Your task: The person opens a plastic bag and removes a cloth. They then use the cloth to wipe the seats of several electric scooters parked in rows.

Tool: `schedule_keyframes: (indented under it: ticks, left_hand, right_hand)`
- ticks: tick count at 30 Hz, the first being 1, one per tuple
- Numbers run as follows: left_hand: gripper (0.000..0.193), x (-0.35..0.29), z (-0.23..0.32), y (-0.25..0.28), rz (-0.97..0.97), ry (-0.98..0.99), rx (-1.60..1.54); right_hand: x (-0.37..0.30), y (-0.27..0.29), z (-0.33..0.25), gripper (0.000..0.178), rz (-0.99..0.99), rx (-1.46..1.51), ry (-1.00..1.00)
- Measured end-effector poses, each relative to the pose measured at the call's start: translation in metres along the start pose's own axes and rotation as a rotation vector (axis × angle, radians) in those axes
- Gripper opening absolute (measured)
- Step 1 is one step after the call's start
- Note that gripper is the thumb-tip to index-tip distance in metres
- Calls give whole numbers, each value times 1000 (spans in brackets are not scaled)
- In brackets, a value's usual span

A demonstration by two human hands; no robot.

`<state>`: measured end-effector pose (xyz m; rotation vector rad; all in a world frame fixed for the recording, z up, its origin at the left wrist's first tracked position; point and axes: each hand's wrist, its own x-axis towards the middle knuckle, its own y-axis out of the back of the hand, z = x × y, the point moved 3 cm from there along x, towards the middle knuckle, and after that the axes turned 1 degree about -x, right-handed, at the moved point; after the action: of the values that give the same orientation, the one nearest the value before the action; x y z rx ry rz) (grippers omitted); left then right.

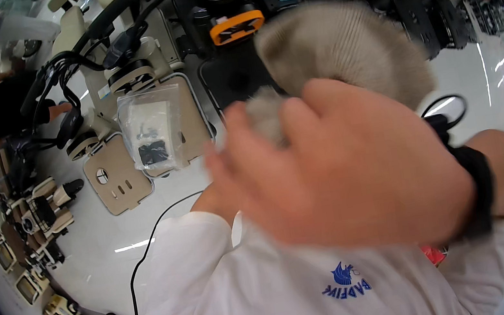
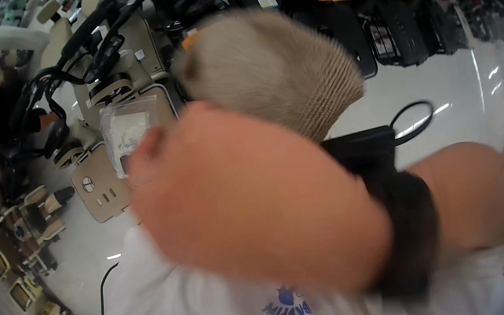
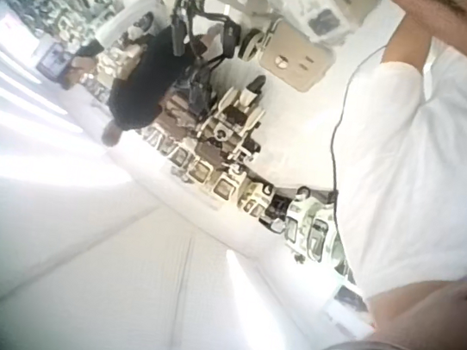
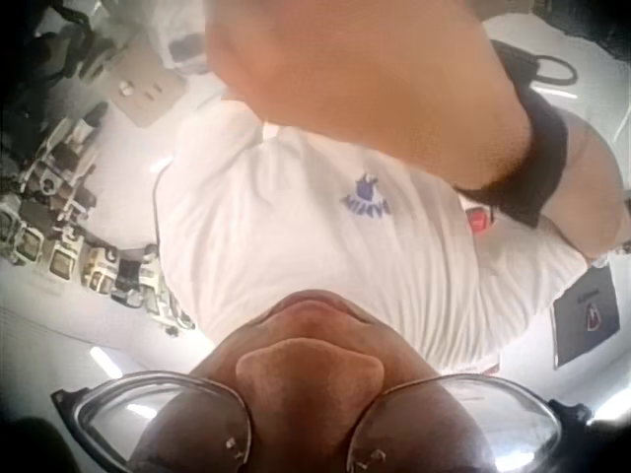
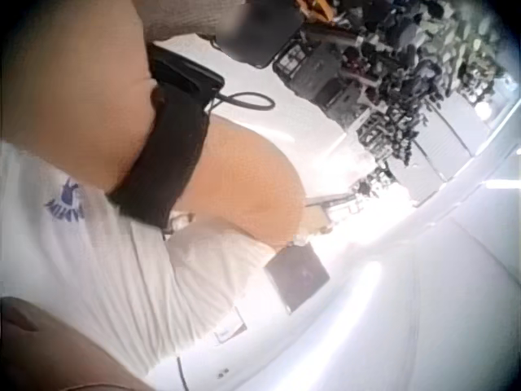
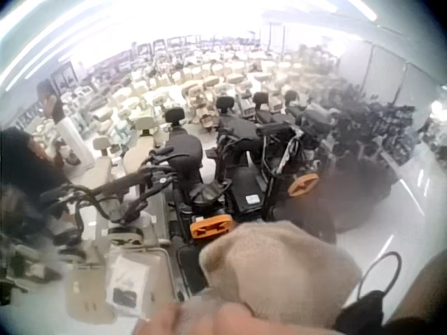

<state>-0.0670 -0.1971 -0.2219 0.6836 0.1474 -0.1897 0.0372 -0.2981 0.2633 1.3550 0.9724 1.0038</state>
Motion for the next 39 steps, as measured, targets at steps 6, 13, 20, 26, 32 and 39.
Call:
schedule_keyframes:
  ticks: [6,13,20,26,32,39]
  left_hand:
    - [34,9,18,-40,-224,-410,802]
    - [27,27,14,-78,-323,-575,956]
    - [23,30,-4,-86,-356,-631,963]
    - [26,24,11,-85,-267,-690,1056]
    - [30,39,29,-76,-403,-643,1149]
    - [29,42,56,-40,-552,-501,1239]
  right_hand:
    - [-35,69,-8,41,-48,-89,-28]
    - [-87,74,16,38,-95,-36,-136]
    - [-112,63,27,36,-146,-16,-202]
    - [-125,62,35,34,-159,66,-265]
    - [-155,7,67,32,-205,322,-421]
    - [-250,-144,106,30,-158,412,-871]
